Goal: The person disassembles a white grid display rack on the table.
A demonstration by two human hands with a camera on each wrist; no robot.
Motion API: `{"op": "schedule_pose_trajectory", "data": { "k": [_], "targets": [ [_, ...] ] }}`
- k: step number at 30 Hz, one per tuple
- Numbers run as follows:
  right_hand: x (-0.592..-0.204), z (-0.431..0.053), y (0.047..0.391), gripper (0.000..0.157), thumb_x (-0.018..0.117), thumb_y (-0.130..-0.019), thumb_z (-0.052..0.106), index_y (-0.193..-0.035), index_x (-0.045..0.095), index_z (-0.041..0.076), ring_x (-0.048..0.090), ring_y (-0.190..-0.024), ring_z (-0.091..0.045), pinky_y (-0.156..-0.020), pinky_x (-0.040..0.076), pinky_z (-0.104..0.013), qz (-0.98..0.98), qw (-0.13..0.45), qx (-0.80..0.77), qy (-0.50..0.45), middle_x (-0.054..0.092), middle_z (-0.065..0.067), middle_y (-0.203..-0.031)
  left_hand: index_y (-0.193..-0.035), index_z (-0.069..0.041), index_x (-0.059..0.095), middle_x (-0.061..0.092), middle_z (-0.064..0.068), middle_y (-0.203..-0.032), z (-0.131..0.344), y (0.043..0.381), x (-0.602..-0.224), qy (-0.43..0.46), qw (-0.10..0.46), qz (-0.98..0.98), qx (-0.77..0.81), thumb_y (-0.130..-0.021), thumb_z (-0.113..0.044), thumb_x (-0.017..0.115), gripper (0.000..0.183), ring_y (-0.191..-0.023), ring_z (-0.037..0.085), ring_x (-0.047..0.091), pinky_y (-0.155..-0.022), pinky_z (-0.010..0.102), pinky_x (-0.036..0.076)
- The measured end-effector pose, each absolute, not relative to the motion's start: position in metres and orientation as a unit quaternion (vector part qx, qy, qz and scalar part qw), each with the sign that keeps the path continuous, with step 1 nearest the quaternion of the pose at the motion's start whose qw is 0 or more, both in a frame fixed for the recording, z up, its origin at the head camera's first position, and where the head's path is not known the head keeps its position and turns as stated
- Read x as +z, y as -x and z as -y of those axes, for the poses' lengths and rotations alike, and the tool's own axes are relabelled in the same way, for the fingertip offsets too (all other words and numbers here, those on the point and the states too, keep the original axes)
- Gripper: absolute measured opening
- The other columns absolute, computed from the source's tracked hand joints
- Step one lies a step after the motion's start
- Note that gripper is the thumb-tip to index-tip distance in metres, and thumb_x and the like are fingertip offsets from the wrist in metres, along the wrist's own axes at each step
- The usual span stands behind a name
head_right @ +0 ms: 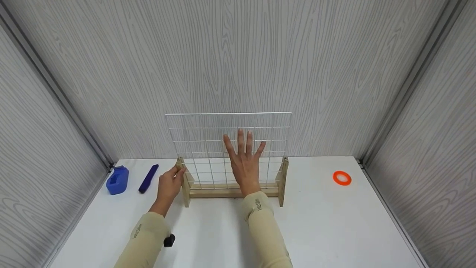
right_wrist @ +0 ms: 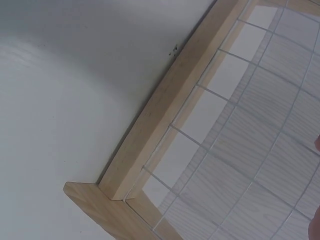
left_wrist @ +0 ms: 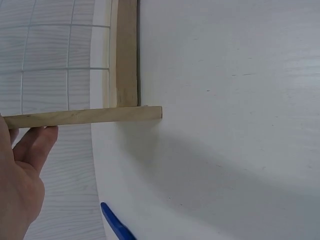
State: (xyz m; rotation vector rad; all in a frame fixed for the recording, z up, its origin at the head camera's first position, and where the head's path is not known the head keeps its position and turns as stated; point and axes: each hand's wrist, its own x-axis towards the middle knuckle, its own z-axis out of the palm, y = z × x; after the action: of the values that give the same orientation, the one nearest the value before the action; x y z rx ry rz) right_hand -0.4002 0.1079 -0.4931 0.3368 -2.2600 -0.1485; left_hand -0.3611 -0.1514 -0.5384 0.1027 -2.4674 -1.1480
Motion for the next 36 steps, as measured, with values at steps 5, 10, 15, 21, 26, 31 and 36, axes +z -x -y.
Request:
{"op": "schedule_pose_trajectory", "data": {
  "k": [5, 10, 15, 21, 26, 31, 36],
  "targets": [
    [-0.491, -0.110, 0.400, 0.120, 0.092, -0.071, 0.038, -0.160, 0.013, 0.030, 0.024, -0.148, -0.047, -0.106, 0.029, -0.080, 0.896, 0.418, -0.055, -0.142, 0.014, -0.022, -0.162, -0.108, -0.002, 0.071, 0.075, 0.024, -0.103, 0.148, 0.359, -0.538, -0.040, 0.222, 0.886, -0.406, -0.103, -0.027, 0.061, 0.027, -0.098, 0.043, 0.071, -0.087, 0.056, 0.055],
    [-0.485, -0.113, 0.400, 0.117, 0.090, -0.074, 0.037, -0.161, 0.013, 0.031, 0.025, -0.148, -0.047, -0.107, 0.027, -0.081, 0.897, 0.416, -0.048, -0.139, 0.012, -0.021, -0.163, -0.106, -0.003, 0.070, 0.075, 0.022, -0.107, 0.144, 0.361, -0.538, -0.045, 0.211, 0.885, -0.413, -0.103, -0.027, 0.060, 0.026, -0.096, 0.038, 0.071, -0.087, 0.054, 0.055],
    [-0.480, -0.115, 0.398, 0.117, 0.090, -0.074, 0.038, -0.161, 0.012, 0.031, 0.024, -0.148, -0.046, -0.106, 0.027, -0.082, 0.899, 0.413, -0.049, -0.140, 0.012, -0.020, -0.163, -0.109, -0.003, 0.070, 0.075, 0.022, -0.109, 0.143, 0.360, -0.540, -0.040, 0.205, 0.885, -0.415, -0.104, -0.026, 0.059, 0.026, -0.097, 0.036, 0.071, -0.087, 0.054, 0.055],
    [-0.464, -0.113, 0.399, 0.113, 0.090, -0.073, 0.038, -0.159, 0.017, 0.030, 0.024, -0.149, -0.043, -0.107, 0.026, -0.082, 0.886, 0.435, -0.047, -0.153, 0.017, -0.019, -0.162, -0.101, -0.004, 0.067, 0.074, 0.021, -0.097, 0.145, 0.360, -0.541, -0.044, 0.211, 0.883, -0.416, -0.104, -0.026, 0.059, 0.024, -0.087, 0.034, 0.066, -0.083, 0.054, 0.054],
    [-0.450, -0.113, 0.400, 0.115, 0.091, -0.073, 0.040, -0.159, 0.015, 0.029, 0.024, -0.149, -0.043, -0.107, 0.024, -0.082, 0.887, 0.432, -0.046, -0.157, 0.017, -0.019, -0.162, -0.101, -0.004, 0.067, 0.074, 0.022, -0.103, 0.147, 0.360, -0.541, -0.041, 0.211, 0.881, -0.420, -0.104, -0.027, 0.059, 0.024, -0.100, 0.041, 0.070, -0.090, 0.056, 0.054],
    [-0.439, -0.118, 0.401, 0.118, 0.092, -0.071, 0.043, -0.159, 0.015, 0.029, 0.027, -0.148, -0.043, -0.107, 0.025, -0.082, 0.887, 0.434, -0.045, -0.150, 0.019, -0.019, -0.161, -0.102, -0.003, 0.068, 0.074, 0.024, -0.105, 0.147, 0.361, -0.541, -0.035, 0.214, 0.880, -0.423, -0.104, -0.028, 0.059, 0.027, -0.103, 0.043, 0.070, -0.091, 0.057, 0.054],
    [-0.429, -0.121, 0.403, 0.115, 0.089, -0.073, 0.044, -0.160, 0.015, 0.029, 0.029, -0.147, -0.042, -0.106, 0.028, -0.081, 0.882, 0.443, -0.055, -0.152, 0.020, -0.019, -0.161, -0.105, -0.002, 0.070, 0.074, 0.024, -0.107, 0.147, 0.361, -0.540, -0.038, 0.217, 0.877, -0.426, -0.103, -0.028, 0.060, 0.028, -0.105, 0.044, 0.070, -0.091, 0.058, 0.054]
  ]
}}
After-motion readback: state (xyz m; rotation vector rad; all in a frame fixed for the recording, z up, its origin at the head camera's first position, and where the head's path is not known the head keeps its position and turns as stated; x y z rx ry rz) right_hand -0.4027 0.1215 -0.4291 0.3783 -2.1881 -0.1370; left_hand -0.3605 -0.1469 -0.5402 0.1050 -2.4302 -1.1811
